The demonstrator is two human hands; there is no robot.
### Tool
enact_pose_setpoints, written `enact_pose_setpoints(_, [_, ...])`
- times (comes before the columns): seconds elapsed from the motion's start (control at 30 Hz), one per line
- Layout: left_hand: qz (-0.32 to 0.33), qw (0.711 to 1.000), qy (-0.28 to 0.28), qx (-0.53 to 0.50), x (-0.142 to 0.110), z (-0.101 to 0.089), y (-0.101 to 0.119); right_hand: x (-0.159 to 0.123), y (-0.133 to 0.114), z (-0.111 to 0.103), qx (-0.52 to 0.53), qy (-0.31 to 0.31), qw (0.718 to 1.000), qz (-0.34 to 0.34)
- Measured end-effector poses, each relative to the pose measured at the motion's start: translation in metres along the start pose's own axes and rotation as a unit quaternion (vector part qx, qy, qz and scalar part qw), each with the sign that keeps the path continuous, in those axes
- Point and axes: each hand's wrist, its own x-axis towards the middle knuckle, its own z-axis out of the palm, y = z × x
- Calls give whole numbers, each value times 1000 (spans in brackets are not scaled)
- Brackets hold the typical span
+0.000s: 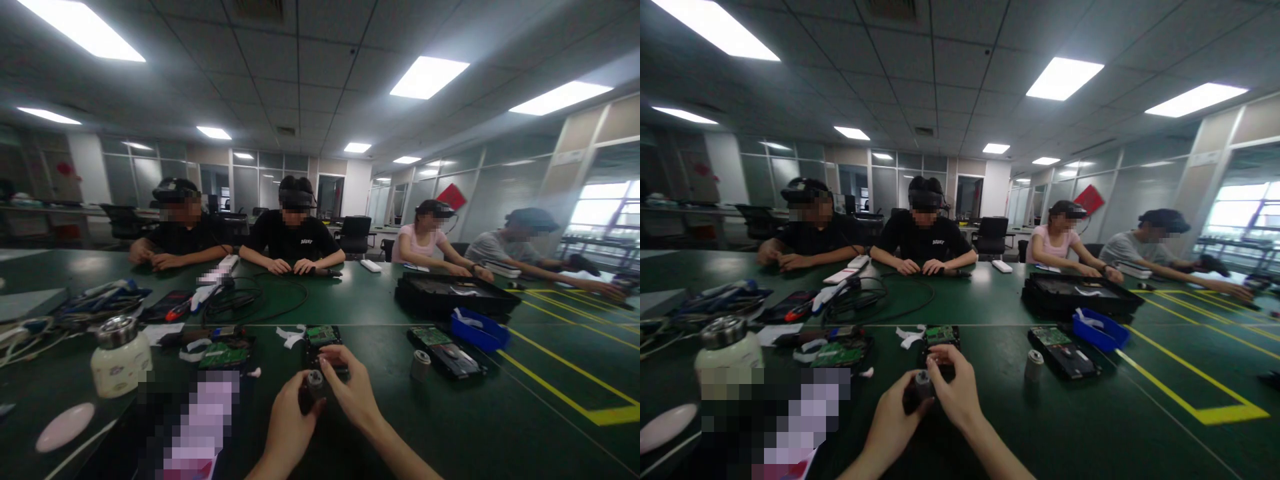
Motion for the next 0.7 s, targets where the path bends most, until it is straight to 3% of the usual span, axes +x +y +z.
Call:
enact_pose_setpoints(0.13, [13, 1000, 3, -11, -1, -2, 3, 1, -1, 4, -21, -53, 998, -10])
enact_pose_setpoints(0.27, [8, 1000, 3, 1, 0, -2, 2, 3, -4, -5, -6, -29, 999, 10])
enact_pose_setpoints(0.37, [-1, 1000, 6, 15, 0, -1, 1, -3, -5, -32, -1, -39, 999, 34])
enact_pose_setpoints(0.53, [-14, 999, 13, 26, -1, -1, -1, -42, 7, -90, -45, -136, 983, 117])
enact_pose_setpoints(0.7, [-18, 999, 17, 24, -2, -2, 0, -75, 25, -112, -68, -158, 977, 128])
